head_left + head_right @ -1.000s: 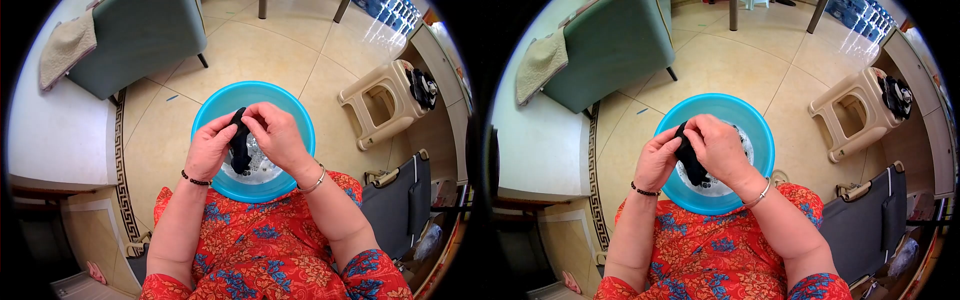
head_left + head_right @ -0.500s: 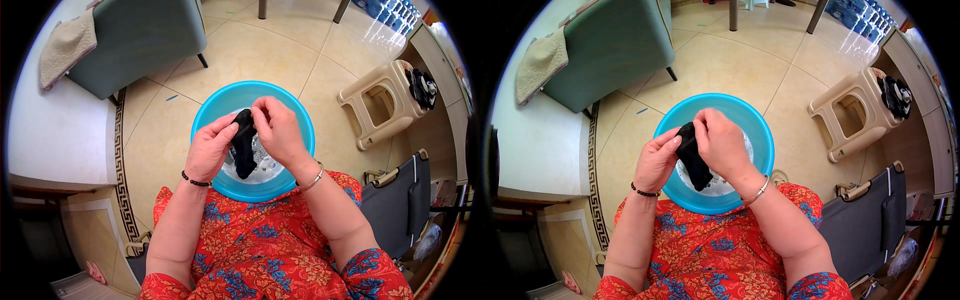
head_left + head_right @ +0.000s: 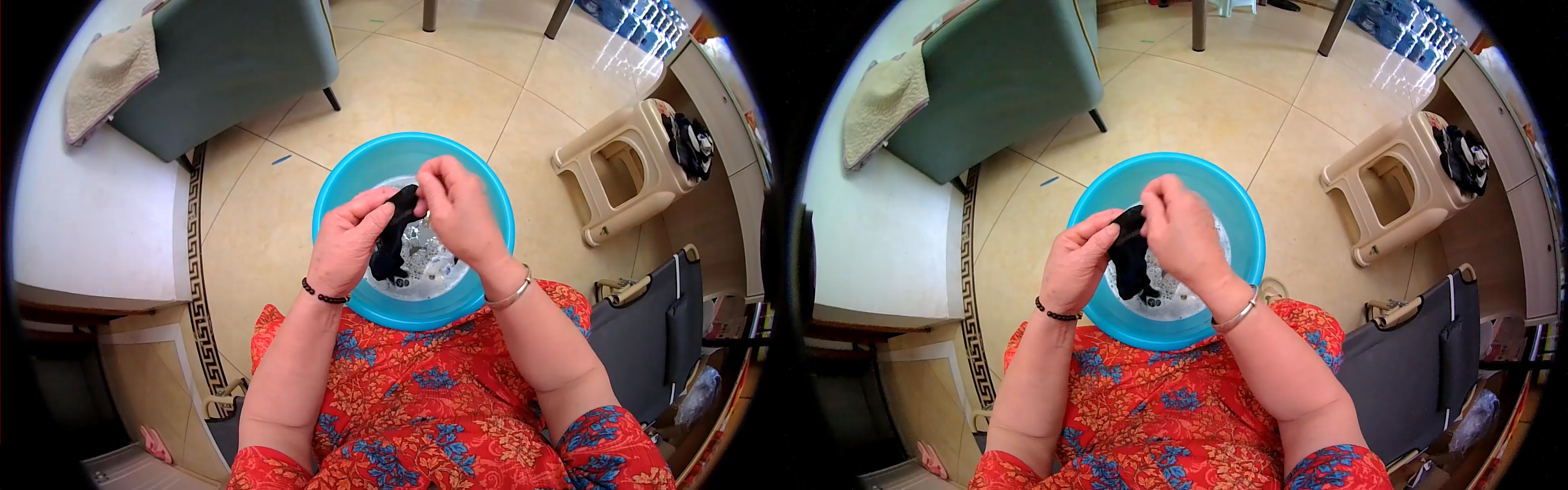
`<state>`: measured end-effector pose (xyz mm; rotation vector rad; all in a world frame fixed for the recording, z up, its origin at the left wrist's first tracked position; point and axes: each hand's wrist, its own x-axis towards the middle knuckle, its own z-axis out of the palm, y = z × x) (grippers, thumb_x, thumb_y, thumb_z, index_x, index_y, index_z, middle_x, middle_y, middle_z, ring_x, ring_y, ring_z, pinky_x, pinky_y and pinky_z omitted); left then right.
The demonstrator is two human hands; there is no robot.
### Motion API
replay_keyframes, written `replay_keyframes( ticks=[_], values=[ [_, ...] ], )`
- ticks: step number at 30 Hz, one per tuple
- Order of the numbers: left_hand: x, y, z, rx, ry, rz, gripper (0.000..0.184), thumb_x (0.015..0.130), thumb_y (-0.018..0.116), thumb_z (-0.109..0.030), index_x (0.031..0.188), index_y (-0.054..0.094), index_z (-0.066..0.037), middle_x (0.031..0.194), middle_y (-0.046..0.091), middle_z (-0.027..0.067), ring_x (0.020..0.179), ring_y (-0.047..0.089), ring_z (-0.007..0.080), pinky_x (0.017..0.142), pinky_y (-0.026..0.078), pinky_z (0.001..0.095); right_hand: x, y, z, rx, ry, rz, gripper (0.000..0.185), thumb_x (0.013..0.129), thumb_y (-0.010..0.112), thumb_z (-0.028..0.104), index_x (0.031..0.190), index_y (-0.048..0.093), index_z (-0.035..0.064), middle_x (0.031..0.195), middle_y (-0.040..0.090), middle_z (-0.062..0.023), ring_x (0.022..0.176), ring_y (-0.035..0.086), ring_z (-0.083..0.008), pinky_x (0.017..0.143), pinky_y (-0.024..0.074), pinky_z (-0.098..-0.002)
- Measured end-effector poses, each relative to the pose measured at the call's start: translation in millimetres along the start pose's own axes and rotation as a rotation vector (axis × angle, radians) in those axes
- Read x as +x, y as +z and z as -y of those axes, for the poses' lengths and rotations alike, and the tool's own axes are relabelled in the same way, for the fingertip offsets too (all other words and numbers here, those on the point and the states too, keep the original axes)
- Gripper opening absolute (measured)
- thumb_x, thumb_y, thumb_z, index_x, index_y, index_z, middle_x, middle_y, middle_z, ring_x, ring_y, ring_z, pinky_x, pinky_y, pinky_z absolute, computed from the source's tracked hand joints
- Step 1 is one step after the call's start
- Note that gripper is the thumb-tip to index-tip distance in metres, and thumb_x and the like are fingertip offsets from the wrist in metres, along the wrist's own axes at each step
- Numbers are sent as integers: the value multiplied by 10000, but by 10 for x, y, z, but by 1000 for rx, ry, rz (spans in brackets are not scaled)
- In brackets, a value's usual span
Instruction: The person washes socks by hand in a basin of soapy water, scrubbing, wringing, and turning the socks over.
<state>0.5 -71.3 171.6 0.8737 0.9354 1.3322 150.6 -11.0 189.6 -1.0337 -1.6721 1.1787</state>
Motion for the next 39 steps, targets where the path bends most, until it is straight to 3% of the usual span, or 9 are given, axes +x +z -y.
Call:
replay_keyframes(
  ticks=[2, 8, 12, 18, 22, 27, 32, 34, 39],
  values=[
    [-8, 25, -44, -80, -30, -6, 260, 905, 517, -86, 1124, 575, 41, 1091, 598, 80, 1007, 558, 151, 906, 429, 285, 69, -81, -56, 59, 60, -68, 174, 900, 486, 147, 838, 531, -10, 631, 574, -93, 545, 579, -155, 540, 458, -301],
    [11, -57, -77, -297, -57, -5, 242, 915, 486, -60, 1129, 551, 32, 1061, 613, 100, 1008, 570, 169, 901, 450, 300, 111, -193, 21, 148, 223, 12, 181, 897, 514, 160, 823, 530, -5, 642, 549, -23, 550, 537, -101, 538, 446, -251],
    [21, -102, -47, -359, -60, 16, 199, 916, 482, -58, 1091, 544, 13, 1069, 601, 104, 1002, 572, 174, 903, 454, 308, 91, -108, -49, 169, 75, -45, 182, 883, 548, 170, 848, 559, -8, 698, 566, -22, 556, 521, -89, 534, 438, -236],
    [27, -116, -60, -423, -49, 16, 190, 918, 479, -59, 1095, 530, -11, 1069, 587, 97, 993, 572, 172, 890, 461, 314, 51, -127, 100, 248, 234, 241, 178, 869, 572, 166, 901, 597, -7, 735, 586, -24, 564, 512, -65, 520, 429, -219],
    [35, -85, -55, -396, -67, -17, 192, 918, 492, -69, 1097, 532, -14, 1061, 587, 89, 983, 570, 157, 872, 464, 299, 49, -85, 18, 228, 205, 165, 179, 871, 570, 166, 870, 594, -11, 690, 577, -14, 560, 508, -60, 510, 422, -212],
    [25, -52, -28, -76, -65, -56, 191, 884, 576, -96, 1058, 563, -18, 993, 611, 52, 917, 575, 115, 837, 460, 264, -2, -47, 69, 244, 185, 151, 166, 866, 572, 148, 849, 585, -16, 692, 577, -16, 563, 508, -58, 508, 416, -205],
    [12, -4, -87, -161, -127, -52, 191, 875, 586, -108, 1048, 575, -27, 986, 623, 45, 908, 592, 133, 841, 466, 283, -1, -61, 80, 376, 212, 155, 132, 859, 582, 128, 854, 570, -3, 721, 568, -4, 575, 496, -52, 514, 417, -201],
    [5, -7, -95, -156, -146, -23, 169, 877, 592, -119, 1022, 581, -33, 978, 616, 38, 898, 574, 98, 802, 464, 249, -8, -62, 92, 386, 221, 162, 127, 860, 579, 126, 854, 567, 0, 719, 563, -1, 575, 493, -49, 515, 415, -199],
    [43, -65, 22, -281, -85, -106, 125, 883, 585, -127, 983, 586, -53, 941, 624, 31, 856, 587, 103, 768, 473, 245, -22, -25, 106, 396, 234, 186, 124, 868, 568, 127, 846, 556, 6, 709, 553, 4, 571, 490, -45, 515, 412, -197]
  ],
)
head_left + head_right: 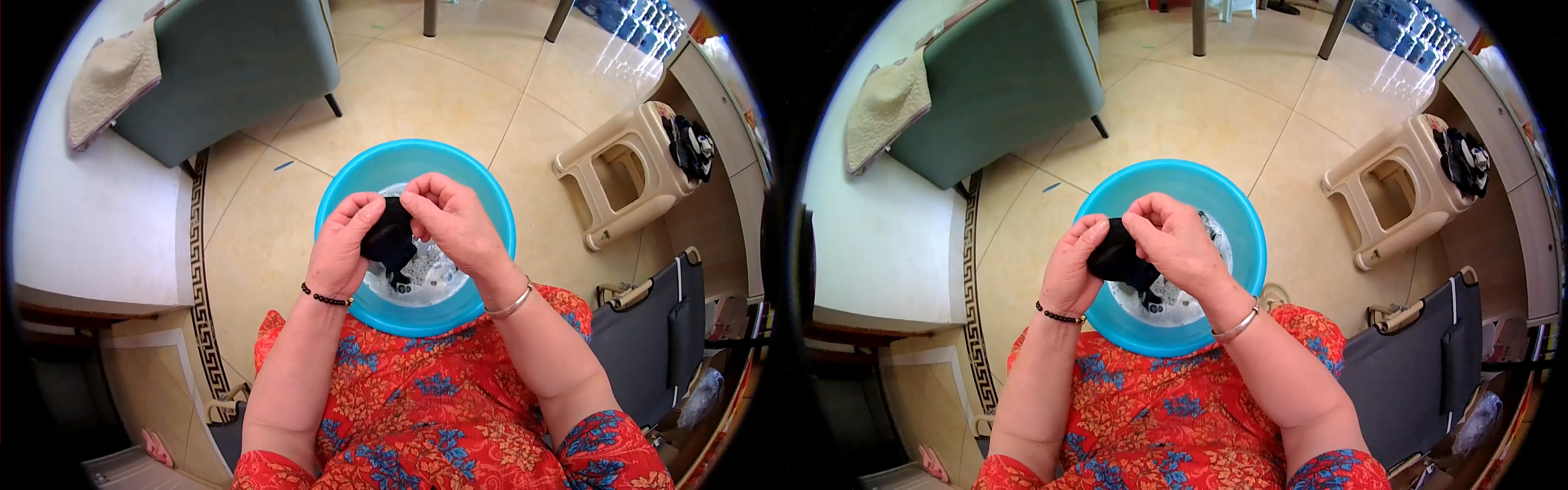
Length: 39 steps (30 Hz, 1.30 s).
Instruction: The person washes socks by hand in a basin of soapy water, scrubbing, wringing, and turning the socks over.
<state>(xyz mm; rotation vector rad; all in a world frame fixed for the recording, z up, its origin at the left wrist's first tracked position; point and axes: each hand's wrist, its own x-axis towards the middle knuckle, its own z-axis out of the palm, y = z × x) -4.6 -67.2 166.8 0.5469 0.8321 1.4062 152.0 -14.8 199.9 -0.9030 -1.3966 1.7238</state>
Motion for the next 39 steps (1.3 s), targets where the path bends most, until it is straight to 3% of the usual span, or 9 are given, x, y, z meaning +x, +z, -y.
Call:
replay_keyframes(
  ticks=[17, 20, 22, 25, 33, 36, 38, 39],
  values=[
    [76, -56, 116, -170, 113, -108, 166, 916, 547, -232, 937, 575, -70, 807, 587, 0, 726, 566, 88, 668, 477, 228, -8, 78, -78, 40, -38, 6, 134, 902, 540, 153, 879, 530, 21, 684, 527, 19, 562, 476, -37, 499, 392, -191],
    [73, -49, 81, -136, 147, -79, 180, 913, 553, -240, 927, 574, -62, 851, 598, 13, 744, 567, 85, 681, 470, 220, 0, 63, -86, 59, -50, -21, 139, 900, 546, 157, 877, 535, 20, 692, 536, 17, 569, 483, -40, 506, 396, -190],
    [8, 86, -65, 26, -62, 39, 175, 904, 569, -220, 950, 581, -52, 897, 607, 19, 793, 570, 84, 715, 467, 223, 1, 47, -72, 25, -55, -27, 140, 897, 549, 155, 883, 540, 17, 701, 544, 13, 573, 487, -42, 510, 400, -191],
    [-36, 111, -45, 257, -27, 15, 175, 896, 578, -187, 995, 584, -42, 933, 614, 25, 846, 573, 87, 754, 468, 237, 12, 18, -78, -36, -74, -36, 140, 889, 556, 148, 898, 549, 8, 717, 562, 1, 584, 499, -48, 520, 411, -194],
    [-30, 22, -34, 21, -39, 64, 199, 893, 571, -153, 1046, 579, -26, 972, 625, 43, 883, 587, 110, 808, 473, 264, 33, 2, -93, -26, -74, -26, 131, 870, 561, 107, 898, 558, -22, 757, 601, -38, 611, 549, -79, 553, 457, -228],
    [-39, 41, -48, -9, -39, 34, 199, 891, 578, -147, 1047, 599, -28, 975, 631, 37, 881, 585, 98, 798, 475, 251, 28, 16, -113, -192, -155, -160, 116, 844, 574, 82, 892, 565, -22, 782, 614, -81, 631, 587, -146, 580, 473, -264],
    [-42, 53, -40, 3, -33, 8, 203, 888, 581, -142, 1053, 605, -25, 979, 634, 39, 884, 588, 100, 800, 477, 251, -4, 41, -51, -527, -484, -238, 111, 810, 597, 67, 889, 580, -10, 787, 606, -126, 672, 606, -227, 604, 479, -309],
    [-38, 52, -24, 51, 16, -2, 204, 882, 588, -130, 1054, 611, -22, 978, 636, 38, 880, 590, 97, 794, 478, 245, -23, 66, -39, -528, -483, -237, 111, 810, 597, 67, 889, 580, -10, 787, 606, -126, 672, 606, -227, 604, 479, -309]
  ],
)
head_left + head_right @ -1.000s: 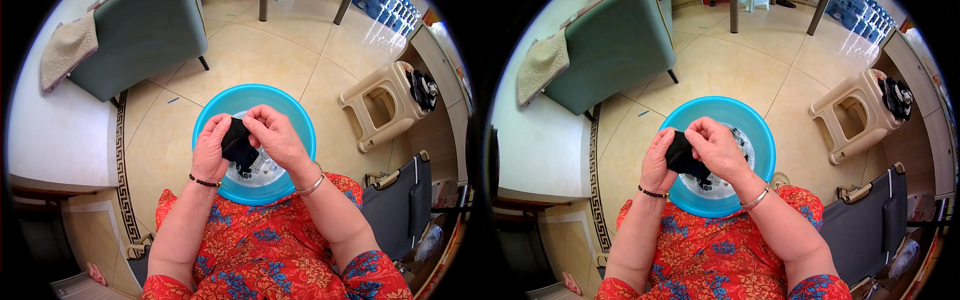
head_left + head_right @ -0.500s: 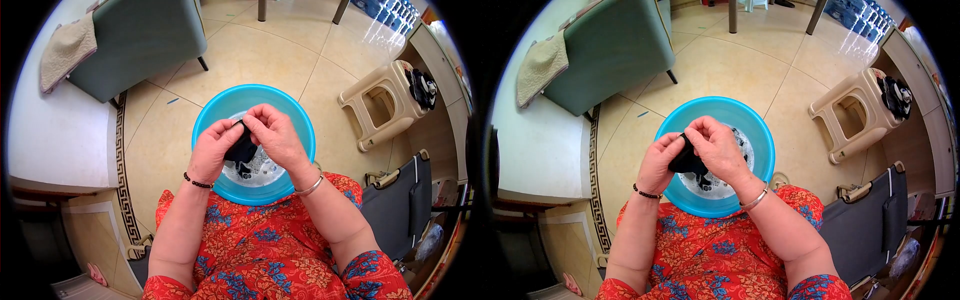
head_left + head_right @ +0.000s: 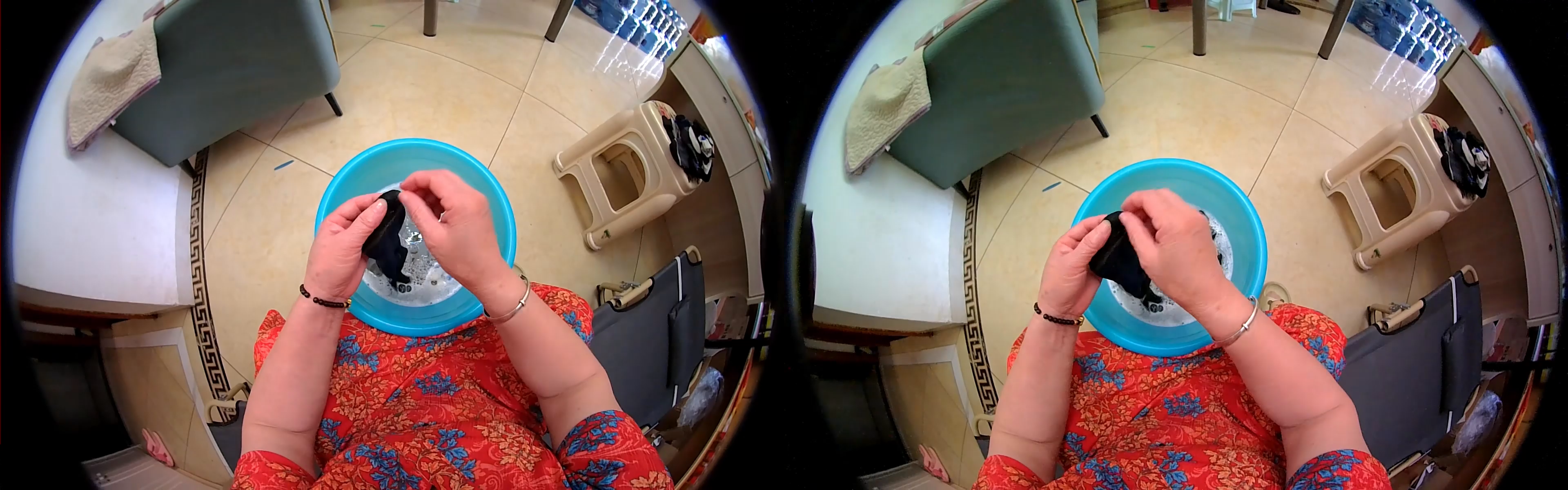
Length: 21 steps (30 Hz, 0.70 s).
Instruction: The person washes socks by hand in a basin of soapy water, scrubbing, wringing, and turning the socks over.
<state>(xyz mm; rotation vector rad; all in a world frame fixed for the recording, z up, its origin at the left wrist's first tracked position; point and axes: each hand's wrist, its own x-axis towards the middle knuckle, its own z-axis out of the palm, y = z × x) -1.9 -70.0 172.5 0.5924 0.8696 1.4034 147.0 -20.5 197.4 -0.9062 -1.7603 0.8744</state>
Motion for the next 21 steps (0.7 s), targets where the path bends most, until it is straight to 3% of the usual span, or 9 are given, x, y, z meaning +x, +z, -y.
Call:
replay_keyframes(
  ticks=[4, 9, 12, 14, 19, 21],
  values=[
    [-25, 3, 29, 233, 104, -37, 207, 865, 607, -95, 1054, 623, -11, 969, 639, 27, 864, 588, 87, 772, 478, 223, -29, 22, -8, -13, -23, 63, 96, 794, 612, 71, 864, 591, 10, 769, 597, -143, 698, 599, -283, 614, 474, -347],
    [-41, 32, 11, 242, 111, -9, 225, 863, 608, -92, 1069, 621, -4, 976, 637, 33, 859, 584, 87, 768, 473, 216, -12, 11, -29, -116, -83, 38, 105, 801, 609, 90, 870, 589, 13, 769, 603, -156, 675, 590, -306, 605, 472, -358],
    [-33, 54, 10, 153, 60, 12, 234, 873, 596, -108, 1080, 616, 1, 994, 635, 45, 879, 580, 93, 788, 468, 230, -18, 19, -61, -86, 33, 45, 123, 832, 586, 113, 882, 579, 1, 738, 607, -137, 631, 600, -244, 576, 472, -330],
    [-27, 78, 0, 120, 40, 20, 238, 882, 584, -116, 1085, 612, 5, 1006, 634, 52, 892, 579, 97, 801, 466, 237, 11, 10, -44, 361, 371, 86, 149, 872, 548, 140, 862, 566, -8, 716, 604, -83, 615, 589, -149, 544, 461, -269],
    [-7, 35, 23, 0, -11, 59, 259, 904, 546, -123, 1120, 584, 15, 1040, 628, 70, 927, 591, 124, 828, 472, 261, 57, -56, -146, 525, 514, 115, 198, 909, 509, 189, 833, 558, 13, 726, 586, -33, 616, 562, -85, 528, 437, -204],
    [-17, 21, -6, -43, -22, 51, 259, 906, 538, -122, 1120, 577, 18, 1048, 627, 78, 936, 593, 138, 843, 470, 274, 115, -131, -234, 711, 560, -1, 237, 918, 503, 229, 819, 552, 19, 725, 585, -34, 609, 557, -77, 525, 434, -205]
  ],
)
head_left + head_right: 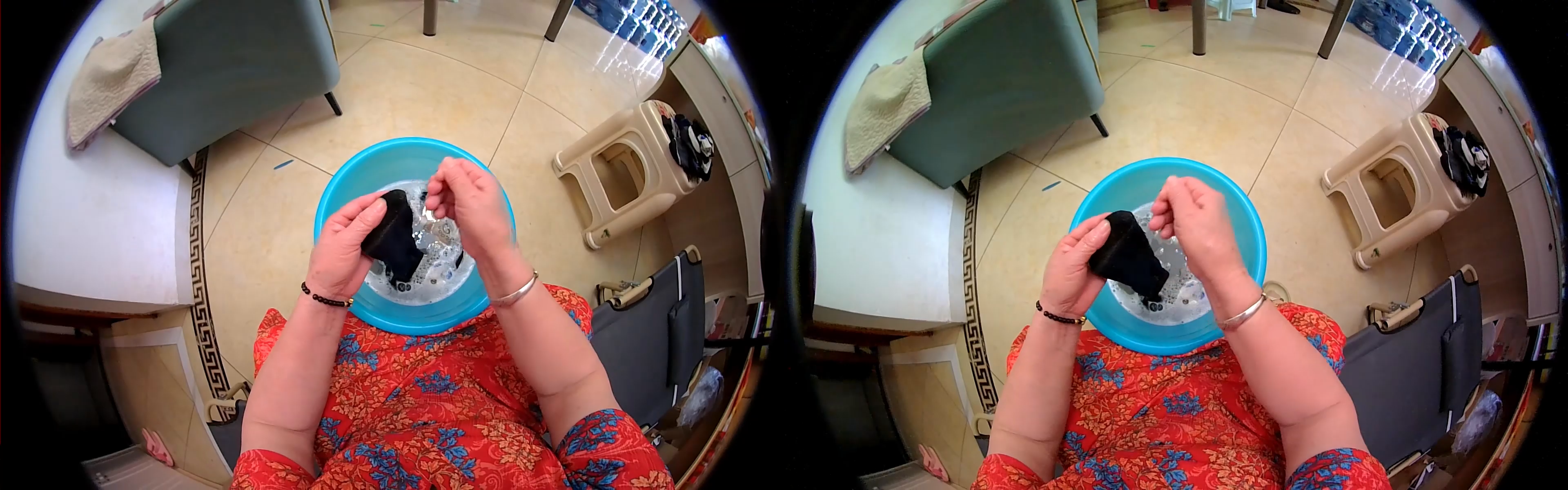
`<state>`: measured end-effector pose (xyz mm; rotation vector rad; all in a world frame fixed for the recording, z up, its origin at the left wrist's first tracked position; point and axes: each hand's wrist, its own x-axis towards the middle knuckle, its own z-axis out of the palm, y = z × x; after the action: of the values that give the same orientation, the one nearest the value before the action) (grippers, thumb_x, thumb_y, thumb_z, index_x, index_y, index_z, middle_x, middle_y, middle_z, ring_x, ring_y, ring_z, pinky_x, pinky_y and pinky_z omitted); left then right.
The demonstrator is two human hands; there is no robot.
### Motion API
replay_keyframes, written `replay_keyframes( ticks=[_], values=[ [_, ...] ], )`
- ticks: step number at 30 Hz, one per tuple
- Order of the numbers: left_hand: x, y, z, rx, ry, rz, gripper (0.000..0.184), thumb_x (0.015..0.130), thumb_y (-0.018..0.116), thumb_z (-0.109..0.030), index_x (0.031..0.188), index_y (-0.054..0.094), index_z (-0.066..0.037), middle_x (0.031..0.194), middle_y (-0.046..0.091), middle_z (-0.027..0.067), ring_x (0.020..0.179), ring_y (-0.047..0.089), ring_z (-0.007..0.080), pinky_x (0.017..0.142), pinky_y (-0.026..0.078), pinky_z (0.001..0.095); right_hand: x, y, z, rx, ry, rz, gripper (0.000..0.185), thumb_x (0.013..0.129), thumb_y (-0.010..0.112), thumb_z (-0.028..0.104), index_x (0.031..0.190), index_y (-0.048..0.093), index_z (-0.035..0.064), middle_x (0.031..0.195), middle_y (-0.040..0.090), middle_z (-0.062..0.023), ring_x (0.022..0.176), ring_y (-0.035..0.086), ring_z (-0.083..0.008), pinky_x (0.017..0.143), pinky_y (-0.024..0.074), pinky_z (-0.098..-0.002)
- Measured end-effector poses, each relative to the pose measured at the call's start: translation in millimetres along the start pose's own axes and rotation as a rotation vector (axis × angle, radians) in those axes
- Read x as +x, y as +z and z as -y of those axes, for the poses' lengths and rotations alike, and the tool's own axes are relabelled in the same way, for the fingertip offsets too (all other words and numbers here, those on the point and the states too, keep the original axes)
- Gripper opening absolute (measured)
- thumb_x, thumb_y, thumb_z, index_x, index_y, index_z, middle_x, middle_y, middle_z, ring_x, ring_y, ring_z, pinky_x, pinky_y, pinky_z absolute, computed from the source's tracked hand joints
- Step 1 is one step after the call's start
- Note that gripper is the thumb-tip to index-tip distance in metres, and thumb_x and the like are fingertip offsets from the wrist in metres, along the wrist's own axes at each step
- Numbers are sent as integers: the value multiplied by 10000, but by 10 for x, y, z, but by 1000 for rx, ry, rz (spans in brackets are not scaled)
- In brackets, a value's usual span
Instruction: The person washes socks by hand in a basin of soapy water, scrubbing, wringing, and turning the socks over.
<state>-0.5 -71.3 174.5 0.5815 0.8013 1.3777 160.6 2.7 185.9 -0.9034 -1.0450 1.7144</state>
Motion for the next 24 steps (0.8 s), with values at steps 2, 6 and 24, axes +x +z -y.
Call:
replay_keyframes(
  ticks=[2, 6, 24],
  values=[
    [2, -22, -19, -42, -10, -4, 260, 907, 529, -121, 1121, 570, 20, 1056, 625, 86, 946, 595, 152, 858, 468, 288, -18, 6, 53, -26, -40, -6, 270, 924, 499, 261, 798, 547, 27, 707, 578, -28, 594, 546, -73, 522, 427, -207],
    [38, -61, -2, -57, -6, -40, 228, 911, 529, -127, 1093, 572, 3, 1023, 628, 75, 913, 603, 143, 826, 483, 281, -58, 106, 58, -246, -51, 61, 258, 911, 529, 236, 765, 554, 25, 677, 566, -17, 584, 538, -74, 526, 421, -209],
    [1134, -1228, 1526, 821, 133, -499, 244, 850, 613, -220, 976, 591, -13, 908, 625, 97, 825, 609, 203, 742, 485, 318, 266, -478, -1791, -1305, -392, 44, 459, 822, 595, 236, 1228, 452, 75, 1236, 456, -167, 1106, 458, -360, 893, 402, -462]
  ],
)
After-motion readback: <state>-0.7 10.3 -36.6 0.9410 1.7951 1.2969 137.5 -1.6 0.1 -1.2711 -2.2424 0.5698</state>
